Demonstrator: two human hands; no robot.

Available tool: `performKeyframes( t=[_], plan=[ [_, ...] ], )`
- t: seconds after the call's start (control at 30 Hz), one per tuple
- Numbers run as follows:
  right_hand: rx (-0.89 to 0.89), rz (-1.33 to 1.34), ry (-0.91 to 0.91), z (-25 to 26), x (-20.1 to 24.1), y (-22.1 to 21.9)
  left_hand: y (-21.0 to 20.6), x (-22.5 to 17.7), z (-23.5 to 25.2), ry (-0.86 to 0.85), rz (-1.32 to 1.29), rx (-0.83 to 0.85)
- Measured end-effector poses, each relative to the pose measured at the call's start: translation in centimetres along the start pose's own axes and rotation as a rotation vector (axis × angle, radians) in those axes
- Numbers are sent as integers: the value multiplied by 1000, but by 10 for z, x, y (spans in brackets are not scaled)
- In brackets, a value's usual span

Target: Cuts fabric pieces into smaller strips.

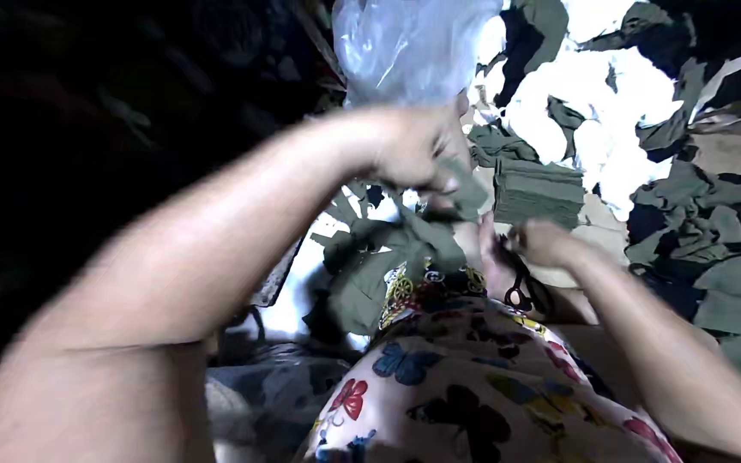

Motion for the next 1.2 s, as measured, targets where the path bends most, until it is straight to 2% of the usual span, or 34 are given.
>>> performKeyframes(
  t=[0.03, 0.1, 0.13, 0.2, 0.33, 0.5, 0.6, 0.7, 0.77, 0.87, 0.93, 1.0, 1.03, 1.1, 1.2],
  plan=[
    [92, -1, -106, -6, -29, -35, -22, 18, 10, 171, 28, 105],
    [175, -13, -254, -21, -66, -79, -52, 62, 46, 136, -144, 23],
    [176, -7, -308, -27, -78, -92, -52, 71, 57, 106, -211, 10],
    [143, 35, -377, -35, -91, -101, -29, 63, 67, 61, -311, -45],
    [80, 71, -393, -33, -104, -113, 22, 28, 75, -9, -482, -144],
    [131, 144, -441, -28, -116, -109, 19, 22, 98, 24, -483, -89],
    [95, 499, -476, -30, -148, -103, 8, 29, 109, 14, -548, -41],
    [82, 1122, -483, -53, -159, -99, -1, 36, 115, 20, -596, -23],
    [-18, 1410, -376, -66, -148, -90, -5, 40, 118, 26, -626, -23],
    [-115, 1522, -187, -75, -101, -64, -12, 43, 119, 45, -674, -26],
    [-9, 1592, 61, -71, -68, -61, -17, 48, 120, 65, -717, -39],
    [207, 1703, 399, -60, -33, -67, -21, 54, 119, 78, -754, -53],
    [309, 1771, 477, -54, -15, -73, -23, 56, 118, 83, -764, -61],
    [382, 1780, 436, -48, 18, -68, -27, 58, 112, 104, -782, -69],
    [375, 1648, 388, -36, 38, -58, -34, 63, 99, 104, -823, -79]
  ],
)
Point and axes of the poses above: each hand's wrist, its own z-axis towards the middle knuckle, its own y-axis out of the back of the hand, x = y × z, the point moved 7 cm from there along z, towards the middle knuckle, and after that the axes turned 13 degrees about -x, right-handed, at the moved point
